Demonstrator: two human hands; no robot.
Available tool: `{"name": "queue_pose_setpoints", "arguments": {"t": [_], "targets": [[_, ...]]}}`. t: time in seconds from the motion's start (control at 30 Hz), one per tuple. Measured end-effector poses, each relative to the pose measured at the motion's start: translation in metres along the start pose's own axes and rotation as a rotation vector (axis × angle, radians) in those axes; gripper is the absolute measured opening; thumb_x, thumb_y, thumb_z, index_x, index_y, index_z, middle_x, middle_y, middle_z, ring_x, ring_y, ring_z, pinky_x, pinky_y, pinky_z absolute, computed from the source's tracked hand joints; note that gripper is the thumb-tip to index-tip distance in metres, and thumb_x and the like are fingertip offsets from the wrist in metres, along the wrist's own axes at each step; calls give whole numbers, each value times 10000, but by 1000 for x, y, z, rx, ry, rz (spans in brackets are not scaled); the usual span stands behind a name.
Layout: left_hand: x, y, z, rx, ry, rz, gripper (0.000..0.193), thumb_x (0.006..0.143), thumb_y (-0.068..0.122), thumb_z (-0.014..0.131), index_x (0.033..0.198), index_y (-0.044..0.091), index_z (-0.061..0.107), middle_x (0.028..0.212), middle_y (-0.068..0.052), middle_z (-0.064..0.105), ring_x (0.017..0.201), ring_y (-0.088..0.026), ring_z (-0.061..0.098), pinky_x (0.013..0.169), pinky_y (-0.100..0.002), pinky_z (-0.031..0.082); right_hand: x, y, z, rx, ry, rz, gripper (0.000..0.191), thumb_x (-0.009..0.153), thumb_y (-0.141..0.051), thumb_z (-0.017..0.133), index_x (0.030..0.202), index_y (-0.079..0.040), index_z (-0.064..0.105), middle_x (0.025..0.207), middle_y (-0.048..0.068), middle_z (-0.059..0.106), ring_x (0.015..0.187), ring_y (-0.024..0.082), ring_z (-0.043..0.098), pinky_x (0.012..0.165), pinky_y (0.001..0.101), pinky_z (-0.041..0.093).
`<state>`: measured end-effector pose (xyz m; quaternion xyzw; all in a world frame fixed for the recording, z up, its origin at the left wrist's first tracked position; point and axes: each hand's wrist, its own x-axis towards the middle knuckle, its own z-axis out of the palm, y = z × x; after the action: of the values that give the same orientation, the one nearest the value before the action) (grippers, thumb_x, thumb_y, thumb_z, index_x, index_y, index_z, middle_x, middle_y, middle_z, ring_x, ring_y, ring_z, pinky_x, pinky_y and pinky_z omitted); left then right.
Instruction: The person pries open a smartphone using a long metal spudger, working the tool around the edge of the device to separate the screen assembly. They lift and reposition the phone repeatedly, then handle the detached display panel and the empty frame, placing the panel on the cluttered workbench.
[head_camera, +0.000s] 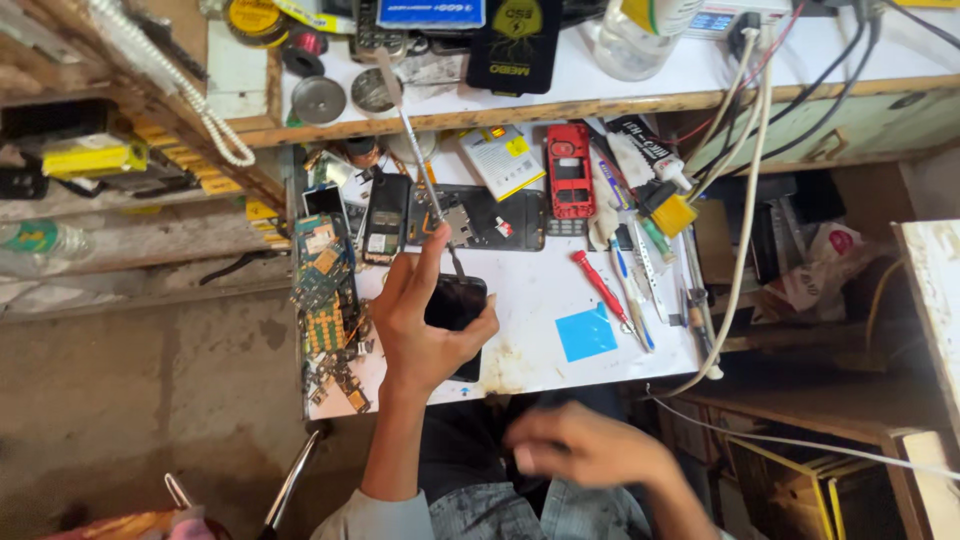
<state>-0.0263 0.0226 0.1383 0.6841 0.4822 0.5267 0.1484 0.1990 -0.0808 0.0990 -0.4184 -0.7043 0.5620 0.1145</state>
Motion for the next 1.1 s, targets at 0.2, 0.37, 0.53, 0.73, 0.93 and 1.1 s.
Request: {"name": "queue_pose_setpoints", "arguments": {"t": [0.2,0.37,0.53,0.73,0.93,1.1], "targets": [[-3,1,3,-37,18,41,829,671,133,884,1439,111,572,897,-76,600,720,-209,631,645,-338,520,-21,-33,-58,-98,546,358,226,893,-203,722,1036,-33,765,845,142,767,720,261,742,662,364,570],[-6,0,3,-33,40,76,834,684,123,885,1448,107,552,904,-80,597,723,-217,627,644,-341,520,-10,-16,-75,-523,1144,287,241,910,-47,683,1137,27,721,956,198,731,696,292,695,660,383,547],[-8,2,1,-34,29,88,824,686,119,878,1443,111,553,905,-74,598,726,-219,626,648,-343,517,0,-2,-90,-492,1058,284,297,884,-53,725,1179,-29,733,936,179,697,657,316,667,650,415,528],[-7,5,2,-63,25,83,797,701,120,882,1433,113,568,912,-69,608,730,-202,637,654,-335,529,2,-9,-110,-688,834,330,462,747,-55,790,1200,-132,747,996,196,616,848,391,660,758,480,532],[-10,4,3,-67,48,104,798,700,127,881,1431,114,563,934,-76,624,727,-201,649,651,-330,537,6,-13,-123,-678,732,441,449,723,-44,798,1158,-127,729,1078,195,602,868,427,667,765,502,529],[-14,1,5,-74,90,117,796,693,128,892,1419,113,566,914,-77,612,708,-201,649,634,-330,535,2,-10,-127,-592,796,234,335,691,10,790,1006,-37,686,1000,162,649,867,373,669,717,461,521]]}}
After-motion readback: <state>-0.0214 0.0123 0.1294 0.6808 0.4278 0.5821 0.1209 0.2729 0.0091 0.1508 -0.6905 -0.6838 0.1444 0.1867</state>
